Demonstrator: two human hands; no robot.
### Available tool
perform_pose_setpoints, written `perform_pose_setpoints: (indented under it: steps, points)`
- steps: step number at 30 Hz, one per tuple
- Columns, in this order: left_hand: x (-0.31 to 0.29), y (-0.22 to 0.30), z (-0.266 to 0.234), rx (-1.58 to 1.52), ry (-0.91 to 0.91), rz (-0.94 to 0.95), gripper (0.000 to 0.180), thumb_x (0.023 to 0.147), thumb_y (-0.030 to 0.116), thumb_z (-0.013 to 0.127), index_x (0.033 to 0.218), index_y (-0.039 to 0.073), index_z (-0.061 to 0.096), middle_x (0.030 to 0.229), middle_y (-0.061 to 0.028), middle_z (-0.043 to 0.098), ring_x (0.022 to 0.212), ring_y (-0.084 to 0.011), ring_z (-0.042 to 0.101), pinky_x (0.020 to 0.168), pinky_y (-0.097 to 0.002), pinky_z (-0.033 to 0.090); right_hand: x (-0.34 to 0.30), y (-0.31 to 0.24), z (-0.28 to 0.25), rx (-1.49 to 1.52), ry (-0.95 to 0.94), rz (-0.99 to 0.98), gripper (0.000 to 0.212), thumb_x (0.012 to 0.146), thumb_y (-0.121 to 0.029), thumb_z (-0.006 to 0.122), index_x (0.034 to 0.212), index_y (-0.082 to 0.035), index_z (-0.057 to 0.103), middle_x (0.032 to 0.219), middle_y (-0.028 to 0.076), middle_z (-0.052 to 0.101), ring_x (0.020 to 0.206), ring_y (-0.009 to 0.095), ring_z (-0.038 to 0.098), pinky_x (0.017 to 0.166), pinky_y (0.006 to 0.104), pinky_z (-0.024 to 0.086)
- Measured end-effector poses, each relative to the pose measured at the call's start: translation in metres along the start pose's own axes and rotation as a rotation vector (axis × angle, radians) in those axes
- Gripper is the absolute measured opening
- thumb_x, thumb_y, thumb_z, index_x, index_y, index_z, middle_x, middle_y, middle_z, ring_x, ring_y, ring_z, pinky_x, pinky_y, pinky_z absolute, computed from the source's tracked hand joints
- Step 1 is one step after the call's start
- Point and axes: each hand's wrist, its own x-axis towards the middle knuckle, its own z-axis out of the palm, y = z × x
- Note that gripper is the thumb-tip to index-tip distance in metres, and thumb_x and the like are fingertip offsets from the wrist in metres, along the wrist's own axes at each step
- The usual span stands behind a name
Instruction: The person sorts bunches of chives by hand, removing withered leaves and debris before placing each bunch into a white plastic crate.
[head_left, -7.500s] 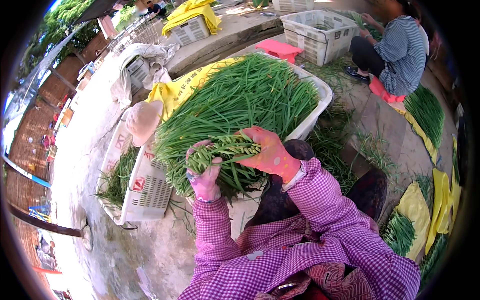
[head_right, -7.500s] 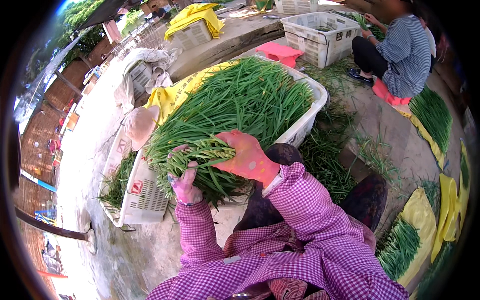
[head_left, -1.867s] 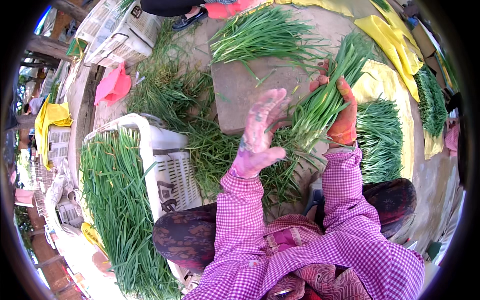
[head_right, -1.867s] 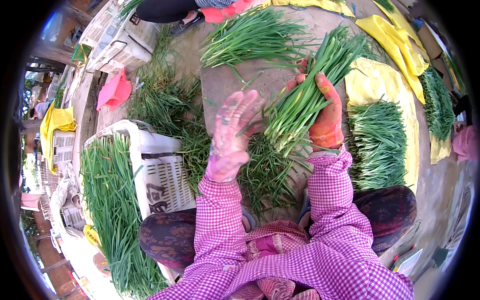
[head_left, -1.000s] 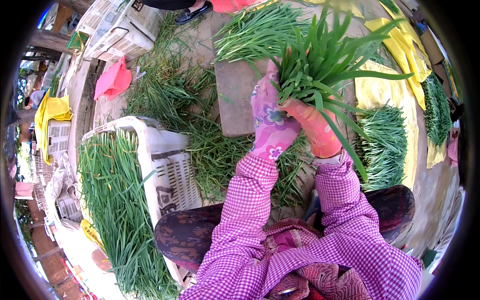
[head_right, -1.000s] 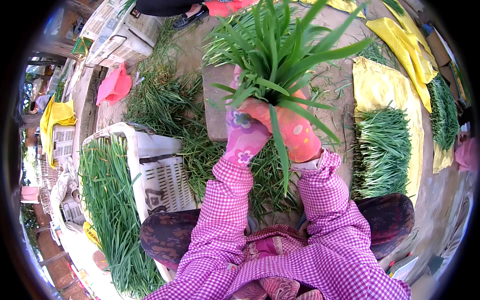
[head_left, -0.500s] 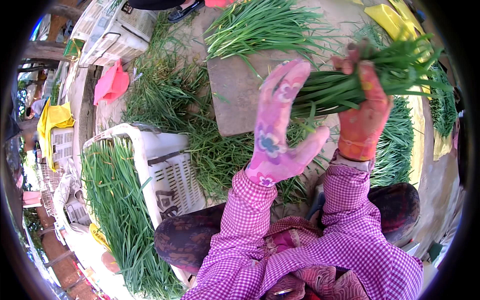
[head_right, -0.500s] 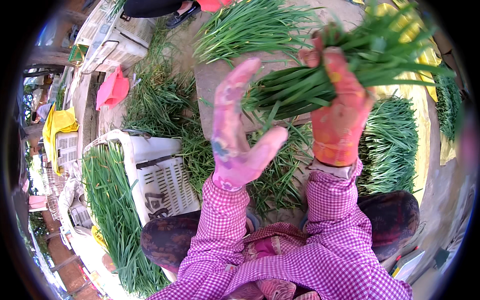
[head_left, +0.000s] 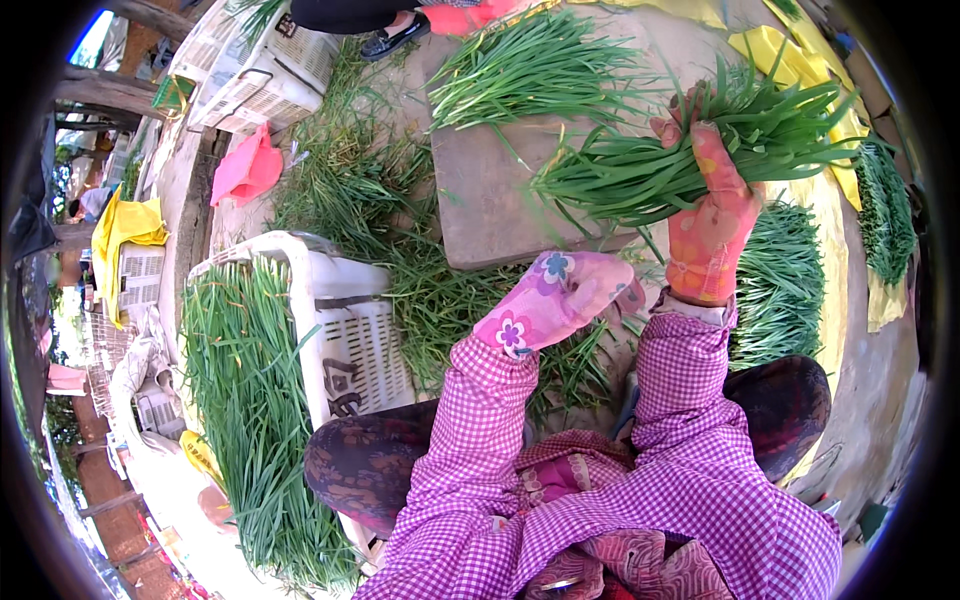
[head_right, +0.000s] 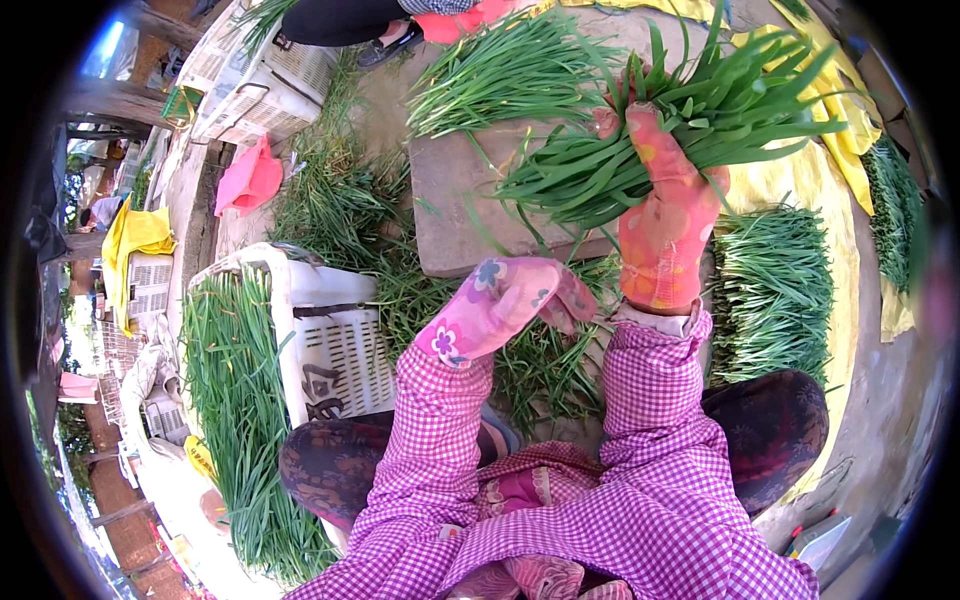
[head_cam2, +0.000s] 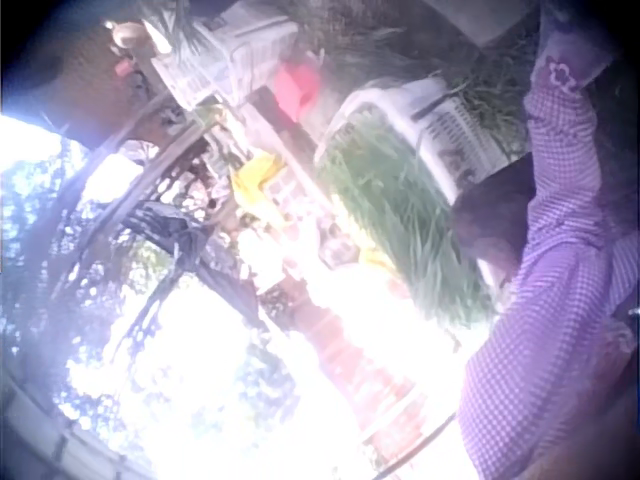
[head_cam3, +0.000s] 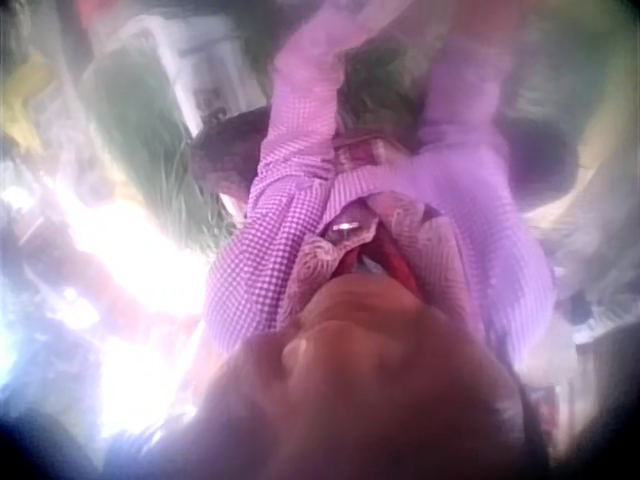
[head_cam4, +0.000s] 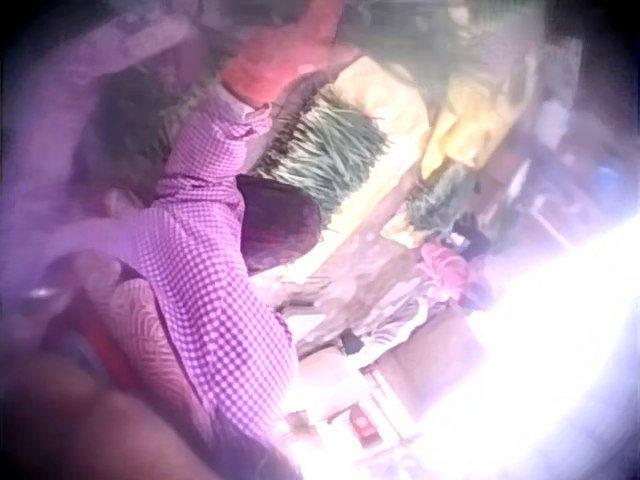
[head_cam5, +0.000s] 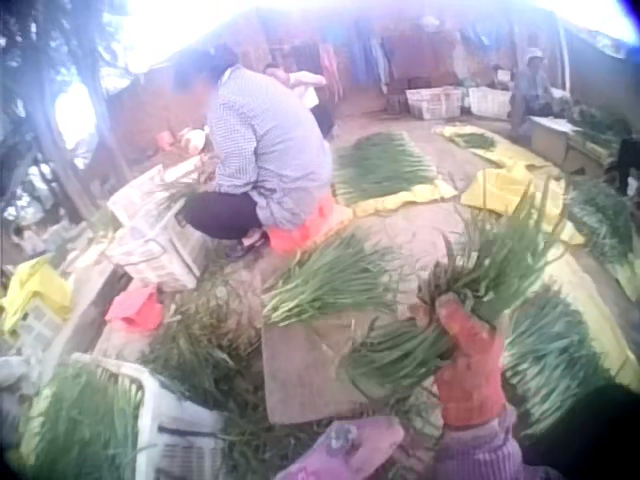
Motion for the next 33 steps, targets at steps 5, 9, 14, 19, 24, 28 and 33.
perform_pose_setpoints:
  steps: [5,9,14,19,24,28,33]
  points:
    - [-0.013,0.005,0.025,-0.359,0.016,0.178,0.101,0.078,0.080,0.036,0.138,-0.001,0.033,0.129,-0.0157,0.052,0.110,-0.0268,0.056,0.088,-0.0405,0.048,-0.031,-0.044,0.023,0.293,-0.238,0.016,0.031,0.083,0.000,0.061,0.114,0.003,0.060,0.110,0.011,0.064,0.089,0.021,0.063,0.080,0.0344,0.052]
    - [-0.042,0.051,0.060,-1.238,0.058,0.307,0.101,0.077,0.080,0.041,0.140,0.002,0.028,0.137,-0.0180,0.044,0.120,-0.0313,0.049,0.099,-0.0485,0.041,-0.081,-0.077,0.048,0.242,-0.376,0.199,0.040,0.081,-0.011,0.067,0.117,0.002,0.055,0.102,0.014,0.063,0.085,0.022,0.061,0.085,0.0396,0.050]
    - [-0.096,0.073,0.046,-0.943,0.037,0.557,0.060,0.094,0.051,0.041,0.131,0.004,0.042,0.122,-0.0150,0.054,0.123,-0.0325,0.046,0.106,-0.0532,0.033,-0.114,-0.098,0.089,0.164,-0.968,-0.428,0.029,0.080,-0.017,0.067,0.106,-0.004,0.063,0.100,0.009,0.065,0.091,0.024,0.062,0.091,0.0405,0.045]
    - [-0.128,0.096,-0.002,-0.798,0.075,0.467,0.040,0.093,0.028,0.048,0.121,0.000,0.050,0.110,-0.0154,0.060,0.108,-0.0312,0.055,0.095,-0.0494,0.044,-0.135,-0.096,0.088,-0.120,-1.212,-0.708,0.034,0.080,-0.029,0.058,0.109,-0.012,0.063,0.110,0.002,0.060,0.112,0.026,0.051,0.101,0.0413,0.032]
    - [-0.171,0.107,-0.018,-0.300,0.718,0.204,0.025,0.086,0.012,0.062,0.106,-0.003,0.061,0.091,-0.0135,0.065,0.081,-0.0244,0.064,0.074,-0.0361,0.055,-0.126,-0.103,0.078,-0.235,-1.650,-0.344,0.035,0.081,-0.013,0.056,0.115,-0.012,0.062,0.108,0.006,0.063,0.109,0.025,0.055,0.095,0.0381,0.041]
    - [-0.184,0.083,-0.048,0.149,0.645,0.181,0.027,0.082,0.018,0.068,0.099,-0.003,0.065,0.086,-0.0089,0.064,0.067,-0.0181,0.062,0.062,-0.0306,0.053,-0.085,-0.103,0.058,-0.513,-1.533,0.079,0.039,0.087,-0.017,0.059,0.125,-0.010,0.057,0.114,0.010,0.063,0.102,0.021,0.060,0.085,0.0342,0.048]
    - [-0.157,0.082,-0.035,0.154,0.452,0.029,0.030,0.082,0.019,0.069,0.099,-0.005,0.066,0.088,-0.0120,0.065,0.070,-0.0173,0.060,0.060,-0.0300,0.052,-0.071,-0.083,0.050,-0.213,-0.891,0.404,0.044,0.091,-0.020,0.059,0.131,-0.005,0.049,0.109,0.005,0.063,0.087,0.015,0.060,0.081,0.0303,0.045]
